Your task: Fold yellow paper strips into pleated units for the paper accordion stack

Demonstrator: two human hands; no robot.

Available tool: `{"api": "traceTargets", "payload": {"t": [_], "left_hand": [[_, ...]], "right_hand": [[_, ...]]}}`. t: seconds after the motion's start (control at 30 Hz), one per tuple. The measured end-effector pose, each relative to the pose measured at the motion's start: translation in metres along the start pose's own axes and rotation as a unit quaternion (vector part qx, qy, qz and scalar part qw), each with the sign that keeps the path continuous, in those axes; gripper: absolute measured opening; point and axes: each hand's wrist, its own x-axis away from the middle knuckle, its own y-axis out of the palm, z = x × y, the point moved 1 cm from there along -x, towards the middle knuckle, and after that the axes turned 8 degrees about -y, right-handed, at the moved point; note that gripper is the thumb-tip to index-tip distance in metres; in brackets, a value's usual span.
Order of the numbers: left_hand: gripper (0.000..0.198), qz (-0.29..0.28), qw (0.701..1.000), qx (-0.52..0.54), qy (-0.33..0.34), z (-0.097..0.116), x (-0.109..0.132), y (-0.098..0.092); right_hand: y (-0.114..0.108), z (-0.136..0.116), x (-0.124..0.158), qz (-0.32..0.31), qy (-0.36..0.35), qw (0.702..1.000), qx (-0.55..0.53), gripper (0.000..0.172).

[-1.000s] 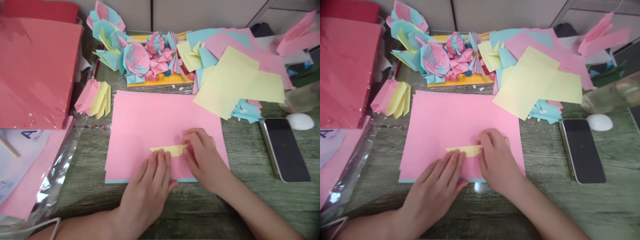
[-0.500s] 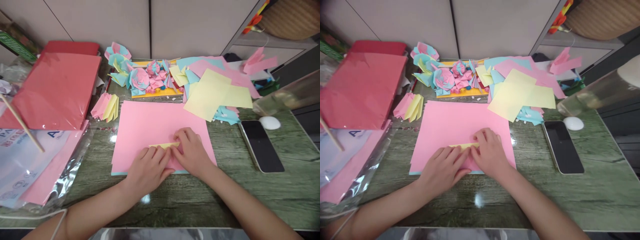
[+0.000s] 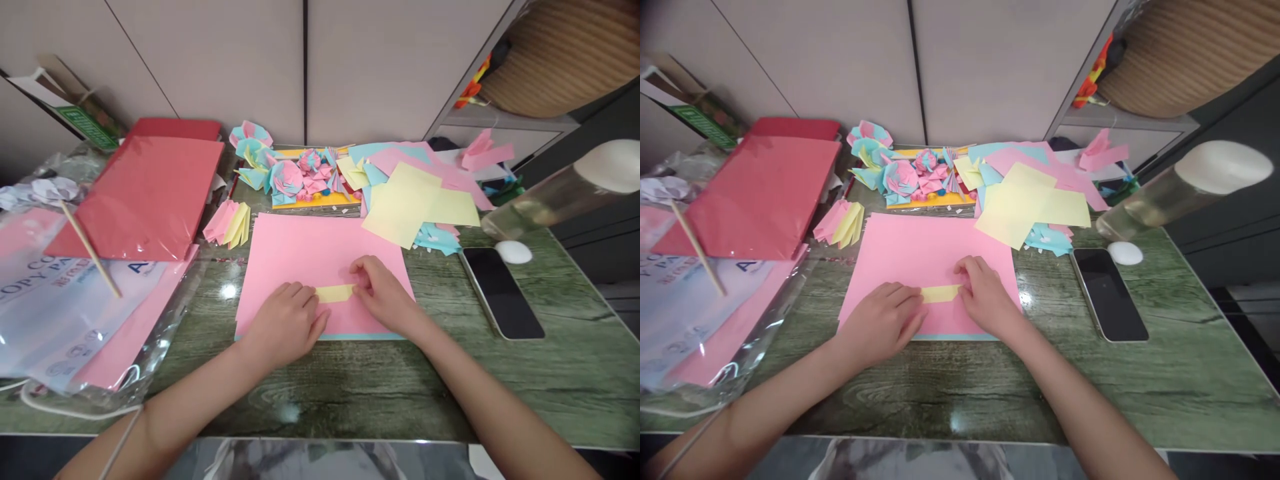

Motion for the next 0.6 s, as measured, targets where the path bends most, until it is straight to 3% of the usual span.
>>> {"api": "traceTargets", "payload": {"t": [0.37,0.6], "left_hand": [[0.028,0.014,0.996,0.071,-0.052,-0.016,-0.003,-0.008],[0.01,0.042,0.989,0.123,-0.066,-0.026,-0.012,0.007]], "right_hand": [[0.001,0.007,-0.001,0.0,-0.02,0.999,-0.026,0.029],[0.0,-0.002,0.002,-0.012,-0.05,0.999,-0.002,0.025]]}}
